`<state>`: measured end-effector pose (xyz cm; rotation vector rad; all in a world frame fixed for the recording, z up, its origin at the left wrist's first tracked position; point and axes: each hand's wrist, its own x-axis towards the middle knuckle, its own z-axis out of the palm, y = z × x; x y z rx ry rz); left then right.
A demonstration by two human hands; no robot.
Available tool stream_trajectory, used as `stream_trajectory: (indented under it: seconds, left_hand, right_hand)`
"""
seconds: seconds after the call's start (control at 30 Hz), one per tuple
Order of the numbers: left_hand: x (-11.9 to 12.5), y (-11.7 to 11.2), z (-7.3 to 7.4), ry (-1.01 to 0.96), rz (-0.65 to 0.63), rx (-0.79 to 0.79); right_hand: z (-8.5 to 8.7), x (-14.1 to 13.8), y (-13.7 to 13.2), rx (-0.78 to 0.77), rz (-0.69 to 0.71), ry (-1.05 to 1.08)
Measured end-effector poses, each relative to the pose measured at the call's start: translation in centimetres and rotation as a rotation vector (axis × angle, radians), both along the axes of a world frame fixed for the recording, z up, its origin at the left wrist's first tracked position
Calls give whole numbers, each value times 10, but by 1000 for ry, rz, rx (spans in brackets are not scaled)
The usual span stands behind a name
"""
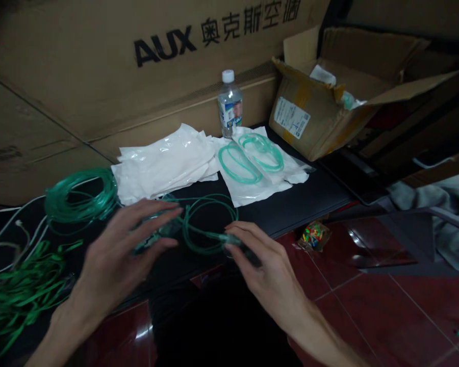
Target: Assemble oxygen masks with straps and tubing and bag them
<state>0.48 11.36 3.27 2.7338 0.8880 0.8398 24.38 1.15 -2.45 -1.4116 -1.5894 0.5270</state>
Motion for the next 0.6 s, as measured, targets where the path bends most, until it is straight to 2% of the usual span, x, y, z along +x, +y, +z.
stream_trajectory:
  seconds: [0.03, 0.1, 0.17, 0.27, 0.37, 0.5, 0.6]
  left_hand:
    - [-7, -1, 5, -103, 151, 55]
    - [-20, -5, 11, -273, 414, 69]
    - [-28, -14, 10, -330, 569, -45]
    - [-25, -31, -3, -244, 645, -386]
    - [-10, -49, -22, -121, 687, -699]
    - [15, -61, -38, -26, 761, -785]
    - [30, -55, -42, 53, 821, -759]
  right_hand:
    - [1, 5, -1, -34, -29, 32]
    - [2, 17, -3, -20, -59, 19]
    - [1, 27, -8, 60, -41, -43]
    - [-5, 39, -16, 189, -6, -160]
    - [-16, 51, -26, 298, 15, -355]
    - [-33, 69, -38, 356, 18, -617]
    - [-43, 79, -44, 356, -47, -645]
